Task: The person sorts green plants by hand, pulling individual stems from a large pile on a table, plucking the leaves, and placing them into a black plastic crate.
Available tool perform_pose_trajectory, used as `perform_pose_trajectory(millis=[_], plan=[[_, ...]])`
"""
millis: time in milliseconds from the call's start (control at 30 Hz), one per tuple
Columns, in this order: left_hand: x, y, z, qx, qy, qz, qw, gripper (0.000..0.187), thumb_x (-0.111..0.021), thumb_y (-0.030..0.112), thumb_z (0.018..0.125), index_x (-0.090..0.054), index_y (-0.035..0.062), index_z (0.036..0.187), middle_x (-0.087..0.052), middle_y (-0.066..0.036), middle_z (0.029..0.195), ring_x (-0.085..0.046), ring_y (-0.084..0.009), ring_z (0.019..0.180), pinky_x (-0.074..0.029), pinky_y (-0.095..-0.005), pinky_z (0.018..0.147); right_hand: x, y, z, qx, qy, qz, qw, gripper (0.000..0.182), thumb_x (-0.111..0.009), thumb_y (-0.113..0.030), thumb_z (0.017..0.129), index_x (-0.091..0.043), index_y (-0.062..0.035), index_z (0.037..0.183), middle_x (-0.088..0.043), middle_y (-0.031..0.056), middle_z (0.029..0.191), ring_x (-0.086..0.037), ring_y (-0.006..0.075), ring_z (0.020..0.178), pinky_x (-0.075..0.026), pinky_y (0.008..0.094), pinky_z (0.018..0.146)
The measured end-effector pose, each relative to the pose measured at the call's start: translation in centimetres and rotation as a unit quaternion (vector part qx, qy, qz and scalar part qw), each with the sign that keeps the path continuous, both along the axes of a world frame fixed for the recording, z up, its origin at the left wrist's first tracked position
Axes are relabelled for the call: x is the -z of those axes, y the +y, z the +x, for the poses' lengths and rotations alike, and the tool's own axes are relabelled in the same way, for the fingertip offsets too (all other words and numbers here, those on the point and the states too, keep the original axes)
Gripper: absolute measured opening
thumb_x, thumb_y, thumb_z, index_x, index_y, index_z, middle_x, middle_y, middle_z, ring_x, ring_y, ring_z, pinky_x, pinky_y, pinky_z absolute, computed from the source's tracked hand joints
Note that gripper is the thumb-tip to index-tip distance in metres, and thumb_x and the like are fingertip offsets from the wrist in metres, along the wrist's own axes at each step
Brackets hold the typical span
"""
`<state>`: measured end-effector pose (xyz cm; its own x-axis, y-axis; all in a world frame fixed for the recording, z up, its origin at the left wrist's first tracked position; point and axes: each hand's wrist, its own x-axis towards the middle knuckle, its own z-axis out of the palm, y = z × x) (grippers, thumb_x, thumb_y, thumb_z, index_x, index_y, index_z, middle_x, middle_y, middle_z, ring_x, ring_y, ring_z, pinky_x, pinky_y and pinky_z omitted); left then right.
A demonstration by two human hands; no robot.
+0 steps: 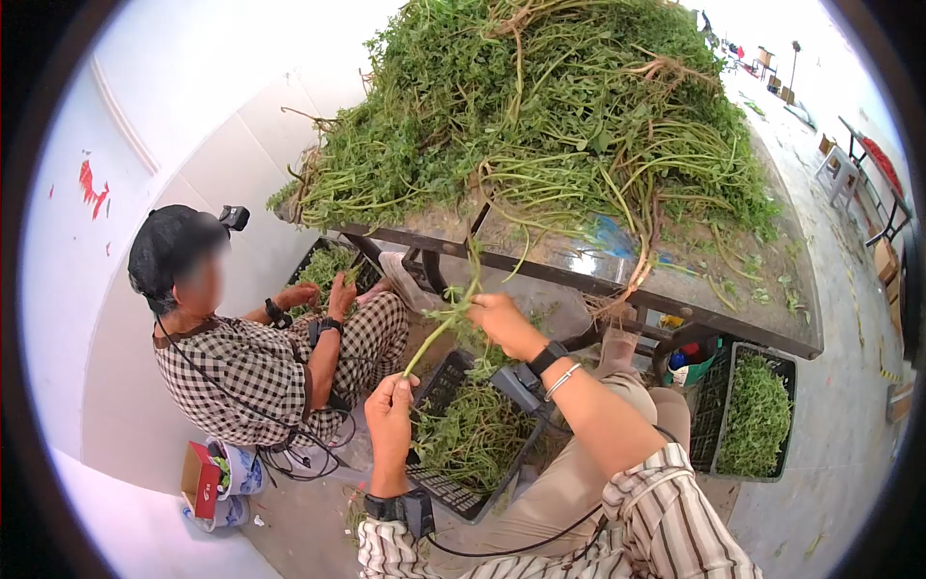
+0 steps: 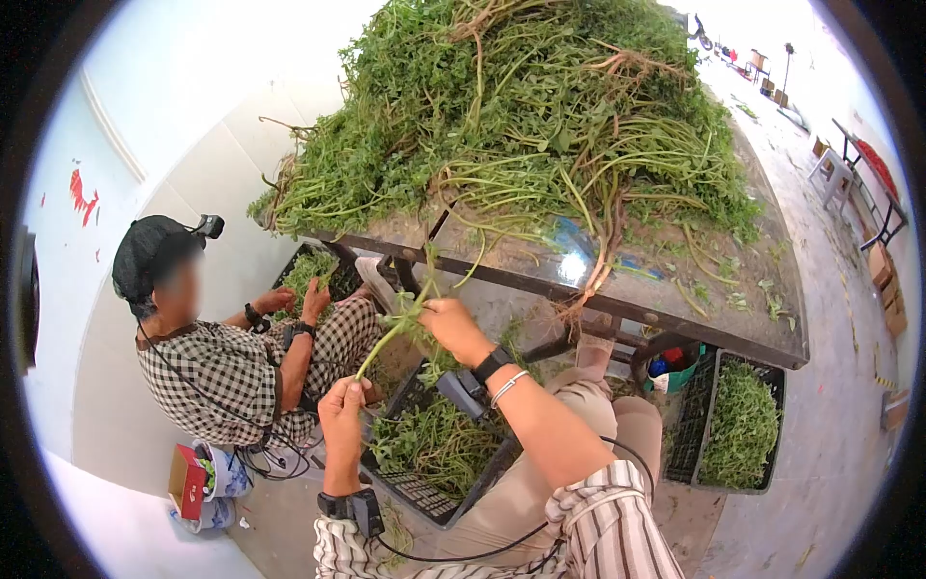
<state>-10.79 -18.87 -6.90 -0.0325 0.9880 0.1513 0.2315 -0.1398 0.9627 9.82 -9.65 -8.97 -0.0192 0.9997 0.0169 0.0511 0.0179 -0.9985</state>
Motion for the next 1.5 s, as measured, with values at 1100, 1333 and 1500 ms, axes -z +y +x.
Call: perform_pose_trajectory(millis=[1100,1333,1500], plan=[[-0.9,1.8,2.9,0.010,-0.122,-0.007,0.992,0.022,-0.048,0.020,0.092,-0.057,0.0022,0.083,-0.042,0.004,0.063,-0.034,-0.0056,0.060,-0.027,-0.0199,0.056,-0.6,-1.1,-1.2,0.004,0.035,0.093,0.995,0.035,-0.053,-0.018,0.084,-0.056,0.0039,0.111,-0.062,0.0106,0.087,-0.055,0.0160,0.081,-0.043,0.0321,0.076],[-1.5,1.7,2.8,0.006,-0.125,0.009,0.992,0.023,-0.048,0.021,0.092,-0.057,0.0019,0.084,-0.042,0.004,0.064,-0.034,-0.0056,0.060,-0.027,-0.0201,0.057,-1.2,-1.5,-0.9,-0.079,0.008,0.031,0.996,0.023,-0.051,-0.018,0.086,-0.055,0.0045,0.089,-0.051,0.0047,0.070,-0.045,0.0112,0.066,-0.040,0.0297,0.062],[-1.6,1.8,2.8,-0.002,-0.133,-0.004,0.991,0.022,-0.048,0.021,0.092,-0.057,0.0026,0.084,-0.042,0.004,0.065,-0.034,-0.0058,0.062,-0.027,-0.0204,0.058,-2.2,-2.1,-0.6,-0.089,-0.010,0.024,0.996,0.023,-0.051,-0.018,0.086,-0.049,0.0045,0.080,-0.041,0.0029,0.063,-0.037,0.0104,0.061,-0.036,0.0312,0.057]])
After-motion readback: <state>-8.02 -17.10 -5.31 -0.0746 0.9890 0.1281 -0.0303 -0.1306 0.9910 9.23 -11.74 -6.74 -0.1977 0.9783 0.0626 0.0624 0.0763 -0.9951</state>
